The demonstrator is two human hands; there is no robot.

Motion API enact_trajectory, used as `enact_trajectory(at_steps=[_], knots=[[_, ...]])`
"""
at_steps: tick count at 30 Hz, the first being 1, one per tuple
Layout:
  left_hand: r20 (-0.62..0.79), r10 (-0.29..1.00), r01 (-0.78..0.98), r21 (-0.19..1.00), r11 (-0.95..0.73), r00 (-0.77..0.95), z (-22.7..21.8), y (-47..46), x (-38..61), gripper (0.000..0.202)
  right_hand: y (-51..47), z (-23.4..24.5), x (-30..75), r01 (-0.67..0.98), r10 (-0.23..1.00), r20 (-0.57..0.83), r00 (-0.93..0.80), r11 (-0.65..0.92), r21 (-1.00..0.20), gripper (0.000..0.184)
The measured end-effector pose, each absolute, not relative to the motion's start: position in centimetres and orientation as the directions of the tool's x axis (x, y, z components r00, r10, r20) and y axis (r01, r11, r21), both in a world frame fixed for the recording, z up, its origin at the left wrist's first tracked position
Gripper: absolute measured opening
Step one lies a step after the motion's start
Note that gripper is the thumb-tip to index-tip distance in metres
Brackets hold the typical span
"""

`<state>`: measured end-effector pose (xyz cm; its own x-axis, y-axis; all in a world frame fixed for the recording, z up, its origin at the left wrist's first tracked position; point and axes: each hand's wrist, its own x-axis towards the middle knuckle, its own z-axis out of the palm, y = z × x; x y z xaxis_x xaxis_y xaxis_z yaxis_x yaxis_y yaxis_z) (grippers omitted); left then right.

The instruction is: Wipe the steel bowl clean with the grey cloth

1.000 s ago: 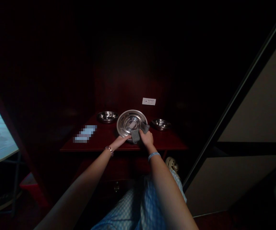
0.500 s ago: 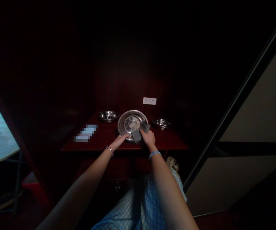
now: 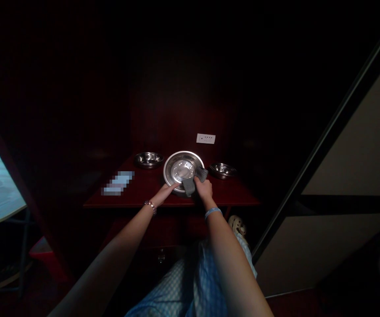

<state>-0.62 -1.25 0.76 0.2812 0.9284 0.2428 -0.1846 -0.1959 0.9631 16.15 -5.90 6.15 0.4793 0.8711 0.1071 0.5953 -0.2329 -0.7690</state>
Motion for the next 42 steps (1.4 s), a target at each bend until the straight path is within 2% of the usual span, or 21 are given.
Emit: enact_trajectory(at_steps=[7, 16, 22, 27, 36, 42], knots=[[0.304, 0.823, -0.062, 0.948, -0.314, 0.480, 0.7, -1.4, -0.1, 0.057, -5.2, 5.2, 16.3, 0.577, 0.870, 0.109, 0.480, -0.220, -0.786, 0.054], [0.218, 0.918, -0.058, 0.976, -0.211, 0.332, -0.1, 0.1, -0.4, 0.041, -4.6, 4.3, 16.1, 0.565, 0.913, 0.090, 0.398, -0.167, -0.808, 0.052], [0.199, 0.942, -0.094, 0.979, -0.180, 0.272, 0.2, -0.1, -0.6, 0.031, -5.4, 5.4, 16.2, 0.592, 0.873, 0.047, 0.485, -0.288, -0.752, 0.057], [0.148, 0.962, -0.113, 0.986, -0.125, 0.228, 0.4, -0.4, -0.7, 0.025, -5.8, 6.0, 16.0, 0.615, 0.858, 0.073, 0.508, -0.302, -0.728, 0.058], [0.253, 0.951, -0.120, 0.965, -0.234, 0.178, 0.1, -0.5, -0.4, 0.040, -5.7, 5.8, 16.0, 0.633, 0.872, 0.130, 0.472, -0.233, -0.739, 0.054], [0.345, 0.878, -0.073, 0.937, -0.341, 0.332, -0.1, -0.5, -0.4, 0.053, -5.8, 6.0, 15.6, 0.638, 0.838, 0.169, 0.519, -0.248, -0.728, 0.054]])
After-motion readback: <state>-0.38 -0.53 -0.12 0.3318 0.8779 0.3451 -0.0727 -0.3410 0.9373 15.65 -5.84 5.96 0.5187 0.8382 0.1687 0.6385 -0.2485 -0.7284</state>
